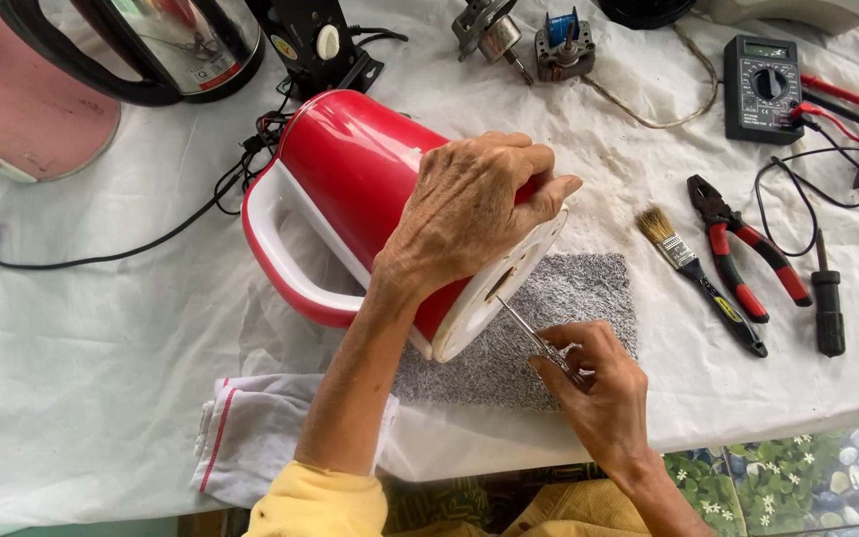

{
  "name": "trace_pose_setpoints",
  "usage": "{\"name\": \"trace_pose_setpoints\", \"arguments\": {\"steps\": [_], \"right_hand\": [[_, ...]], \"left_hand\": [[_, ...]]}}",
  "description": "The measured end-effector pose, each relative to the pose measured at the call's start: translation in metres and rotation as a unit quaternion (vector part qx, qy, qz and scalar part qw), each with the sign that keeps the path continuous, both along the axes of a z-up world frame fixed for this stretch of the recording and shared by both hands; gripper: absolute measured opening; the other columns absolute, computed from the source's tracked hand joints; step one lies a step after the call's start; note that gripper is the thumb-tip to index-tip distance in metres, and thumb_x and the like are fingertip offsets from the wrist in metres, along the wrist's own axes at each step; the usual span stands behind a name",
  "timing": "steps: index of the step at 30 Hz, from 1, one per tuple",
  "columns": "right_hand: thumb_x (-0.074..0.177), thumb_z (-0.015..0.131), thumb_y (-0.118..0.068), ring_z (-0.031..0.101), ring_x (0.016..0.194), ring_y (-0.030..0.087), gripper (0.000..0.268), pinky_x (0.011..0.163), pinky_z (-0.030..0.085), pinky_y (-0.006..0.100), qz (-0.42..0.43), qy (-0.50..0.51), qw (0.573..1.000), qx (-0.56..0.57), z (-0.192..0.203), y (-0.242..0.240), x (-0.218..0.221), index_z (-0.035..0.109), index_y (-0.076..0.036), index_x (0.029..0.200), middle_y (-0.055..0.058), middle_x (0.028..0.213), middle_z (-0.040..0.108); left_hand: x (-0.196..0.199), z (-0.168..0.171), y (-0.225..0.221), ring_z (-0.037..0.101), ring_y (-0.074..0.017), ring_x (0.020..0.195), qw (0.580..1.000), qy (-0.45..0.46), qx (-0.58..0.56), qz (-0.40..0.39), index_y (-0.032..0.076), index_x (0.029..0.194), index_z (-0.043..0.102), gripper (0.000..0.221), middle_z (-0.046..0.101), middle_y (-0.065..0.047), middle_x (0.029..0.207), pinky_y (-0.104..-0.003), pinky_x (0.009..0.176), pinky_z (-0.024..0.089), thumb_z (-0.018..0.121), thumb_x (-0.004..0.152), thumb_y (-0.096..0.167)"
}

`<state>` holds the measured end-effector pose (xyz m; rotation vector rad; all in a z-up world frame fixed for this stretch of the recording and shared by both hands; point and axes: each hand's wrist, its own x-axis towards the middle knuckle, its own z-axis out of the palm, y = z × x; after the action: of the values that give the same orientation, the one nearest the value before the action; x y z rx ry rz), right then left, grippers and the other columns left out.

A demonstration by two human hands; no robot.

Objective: The person uses a screwdriver to unscrew a screw on the bottom of a red electric kettle. They then rotate the kettle to inspect the base and continue working on the screw with the tool.

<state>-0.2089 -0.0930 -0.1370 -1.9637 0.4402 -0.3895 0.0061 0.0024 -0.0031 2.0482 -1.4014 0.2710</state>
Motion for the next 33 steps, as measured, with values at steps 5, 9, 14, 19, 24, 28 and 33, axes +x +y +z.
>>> {"name": "trace_pose_setpoints", "arguments": {"steps": [5,9,14,19,24,28,33], "right_hand": [[0.092,0.077,-0.019,0.061,0.065,0.009,0.017,0.051,0.054,0.021,-0.002,-0.101,0.974,-0.201,-0.020,0.006,-0.001,0.069,-0.013,0.106,0.000,0.088,0.066],[0.091,0.075,-0.010,0.046,0.042,0.008,0.015,0.030,0.038,0.022,0.010,-0.009,0.970,0.241,-0.003,-0.002,0.002,0.069,0.000,0.101,0.007,0.076,0.066],[0.092,0.071,-0.001,0.034,0.036,0.008,0.010,0.025,0.026,0.020,-0.002,0.028,0.853,0.521,0.004,-0.006,0.005,0.064,0.002,0.099,0.022,0.083,0.065],[0.093,0.070,-0.014,0.055,0.041,0.010,0.016,0.032,0.046,0.021,0.005,-0.020,0.989,0.145,0.010,0.006,0.003,0.071,-0.002,0.103,0.010,0.084,0.075],[0.096,0.069,-0.013,0.071,0.064,0.010,0.014,0.052,0.060,0.020,0.030,-0.079,0.988,-0.130,-0.003,0.004,0.001,0.070,-0.007,0.109,0.005,0.098,0.077],[0.094,0.072,-0.013,0.057,0.057,0.007,0.020,0.050,0.049,0.021,0.034,-0.080,0.987,-0.135,0.000,0.004,-0.001,0.071,-0.010,0.114,0.001,0.092,0.074],[0.090,0.075,-0.009,0.047,0.059,0.007,0.024,0.053,0.043,0.022,0.030,-0.058,0.994,-0.089,0.010,0.005,-0.007,0.074,-0.012,0.114,-0.001,0.090,0.069]], "left_hand": [[-0.002,0.002,-0.001,0.053,-0.0192,0.057,1.000,0.013,-0.001,0.004,0.013,0.071,0.052,0.037,0.057,0.000,0.070,-0.040,0.058,0.043,0.063,0.099,0.033],[-0.002,0.001,0.000,0.052,-0.0177,0.057,1.000,0.001,-0.006,0.001,0.014,0.071,0.052,0.036,0.056,0.001,0.070,-0.039,0.056,0.041,0.064,0.099,0.034],[-0.001,-0.001,0.000,0.046,-0.0134,0.056,1.000,-0.002,-0.004,0.001,0.015,0.071,0.050,0.037,0.053,0.003,0.068,-0.036,0.056,0.040,0.063,0.101,0.033],[-0.001,0.002,0.000,0.047,-0.0151,0.054,1.000,0.003,0.000,0.004,0.014,0.070,0.051,0.039,0.054,0.002,0.067,-0.037,0.054,0.039,0.064,0.101,0.033],[0.000,0.003,0.001,0.047,-0.0167,0.054,1.000,-0.001,0.001,0.008,0.013,0.069,0.051,0.039,0.054,0.001,0.067,-0.038,0.054,0.039,0.063,0.101,0.033],[0.000,0.004,0.001,0.045,-0.0168,0.054,1.000,-0.007,0.002,0.007,0.012,0.069,0.049,0.040,0.053,0.001,0.067,-0.038,0.052,0.036,0.063,0.101,0.032],[0.001,0.003,0.001,0.045,-0.0178,0.055,1.000,-0.013,-0.006,0.006,0.010,0.070,0.051,0.040,0.052,0.000,0.066,-0.038,0.050,0.035,0.062,0.101,0.032]]}}
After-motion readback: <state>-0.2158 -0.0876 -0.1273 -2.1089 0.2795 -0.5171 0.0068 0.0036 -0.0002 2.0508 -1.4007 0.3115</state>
